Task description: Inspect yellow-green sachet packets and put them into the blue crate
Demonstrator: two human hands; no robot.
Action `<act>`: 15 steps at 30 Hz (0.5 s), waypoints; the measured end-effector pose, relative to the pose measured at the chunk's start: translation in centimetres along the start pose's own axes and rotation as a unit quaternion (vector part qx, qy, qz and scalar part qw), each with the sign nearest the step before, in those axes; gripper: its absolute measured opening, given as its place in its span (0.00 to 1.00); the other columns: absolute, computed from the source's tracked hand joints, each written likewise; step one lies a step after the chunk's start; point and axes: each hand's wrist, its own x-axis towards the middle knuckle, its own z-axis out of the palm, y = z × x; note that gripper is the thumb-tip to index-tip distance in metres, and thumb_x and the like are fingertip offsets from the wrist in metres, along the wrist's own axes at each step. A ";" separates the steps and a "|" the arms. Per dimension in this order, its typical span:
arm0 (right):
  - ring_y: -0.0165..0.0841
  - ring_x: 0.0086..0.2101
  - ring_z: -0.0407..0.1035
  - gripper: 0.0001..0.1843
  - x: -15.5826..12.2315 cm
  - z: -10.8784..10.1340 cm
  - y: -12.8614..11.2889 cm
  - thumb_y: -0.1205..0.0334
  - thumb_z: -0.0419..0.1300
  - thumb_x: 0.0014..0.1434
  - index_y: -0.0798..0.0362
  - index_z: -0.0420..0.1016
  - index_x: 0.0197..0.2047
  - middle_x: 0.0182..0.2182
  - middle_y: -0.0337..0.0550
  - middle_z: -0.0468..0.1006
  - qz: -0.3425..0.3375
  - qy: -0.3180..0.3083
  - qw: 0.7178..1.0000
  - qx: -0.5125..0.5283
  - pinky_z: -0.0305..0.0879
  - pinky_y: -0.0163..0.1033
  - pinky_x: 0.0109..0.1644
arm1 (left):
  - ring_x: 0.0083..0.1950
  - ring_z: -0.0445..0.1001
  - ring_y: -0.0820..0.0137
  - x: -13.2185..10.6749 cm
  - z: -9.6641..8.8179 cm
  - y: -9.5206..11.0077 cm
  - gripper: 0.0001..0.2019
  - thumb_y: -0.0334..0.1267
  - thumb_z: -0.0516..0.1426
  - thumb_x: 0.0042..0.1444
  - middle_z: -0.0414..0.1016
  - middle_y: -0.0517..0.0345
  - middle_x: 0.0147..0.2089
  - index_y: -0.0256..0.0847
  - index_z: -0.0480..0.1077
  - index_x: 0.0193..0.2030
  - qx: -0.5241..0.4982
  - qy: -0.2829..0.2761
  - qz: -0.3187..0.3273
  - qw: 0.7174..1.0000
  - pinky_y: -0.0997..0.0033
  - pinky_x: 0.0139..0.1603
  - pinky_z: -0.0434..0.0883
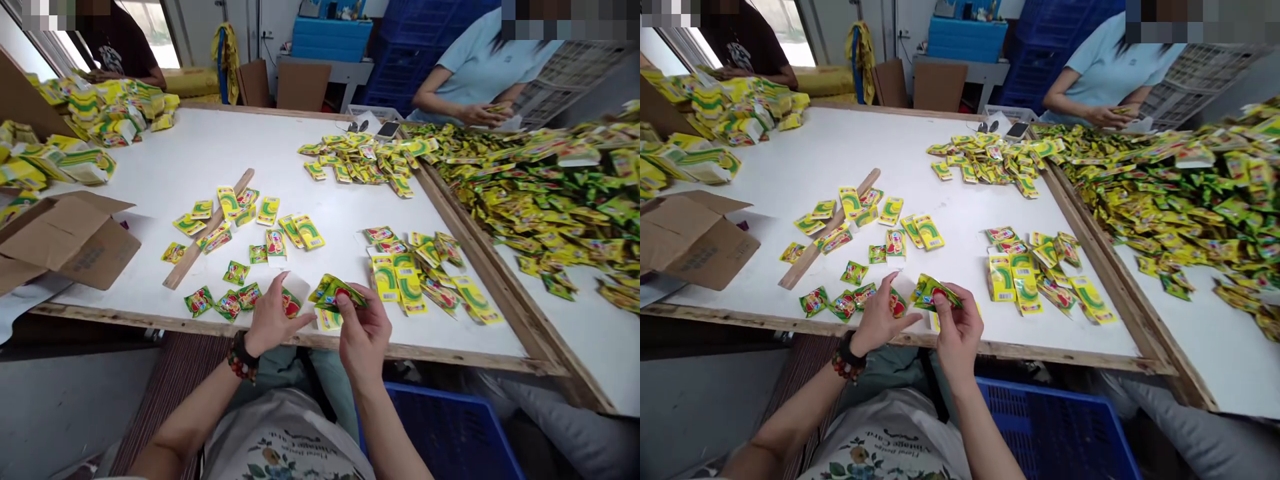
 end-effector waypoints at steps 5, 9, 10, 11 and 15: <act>0.35 0.39 0.72 0.06 1.2 -0.8 -0.5 0.62 0.59 0.60 0.49 0.77 0.40 0.36 0.42 0.78 -0.071 -0.168 0.974 -0.135 0.69 0.41 0.44 | 0.42 0.78 0.61 -0.7 0.6 0.5 0.31 0.39 0.62 0.47 0.77 0.52 0.46 0.41 0.59 0.58 0.107 0.034 0.056 0.992 0.63 0.41 0.75; 0.36 0.39 0.71 0.10 2.7 -1.8 -1.9 0.69 0.57 0.59 0.49 0.78 0.39 0.36 0.43 0.75 -0.086 -0.290 0.917 -0.261 0.67 0.41 0.43 | 0.41 0.78 0.61 -1.2 0.8 0.5 0.29 0.35 0.61 0.45 0.77 0.54 0.45 0.42 0.61 0.56 0.119 0.046 0.102 0.987 0.65 0.40 0.75; 0.35 0.38 0.71 0.11 3.0 -2.0 -2.4 0.71 0.56 0.58 0.49 0.78 0.38 0.36 0.43 0.74 -0.079 -0.308 0.904 -0.286 0.67 0.40 0.42 | 0.41 0.78 0.61 -1.3 0.9 0.6 0.29 0.35 0.61 0.45 0.77 0.54 0.46 0.42 0.61 0.56 0.114 0.046 0.107 0.987 0.65 0.40 0.75; 0.35 0.37 0.71 0.12 3.3 -2.2 -2.9 0.73 0.56 0.57 0.50 0.79 0.38 0.36 0.43 0.74 -0.073 -0.323 0.892 -0.308 0.67 0.39 0.41 | 0.41 0.78 0.61 -1.5 1.1 0.6 0.29 0.35 0.61 0.45 0.77 0.53 0.46 0.42 0.61 0.56 0.106 0.047 0.111 0.987 0.65 0.40 0.75; 0.34 0.38 0.71 0.16 4.0 -2.9 -4.4 0.76 0.54 0.55 0.51 0.79 0.40 0.36 0.43 0.74 -0.059 -0.381 0.856 -0.345 0.66 0.38 0.41 | 0.39 0.78 0.61 -2.0 1.8 0.9 0.29 0.36 0.61 0.44 0.77 0.54 0.45 0.43 0.62 0.55 0.074 0.058 0.117 0.989 0.64 0.39 0.75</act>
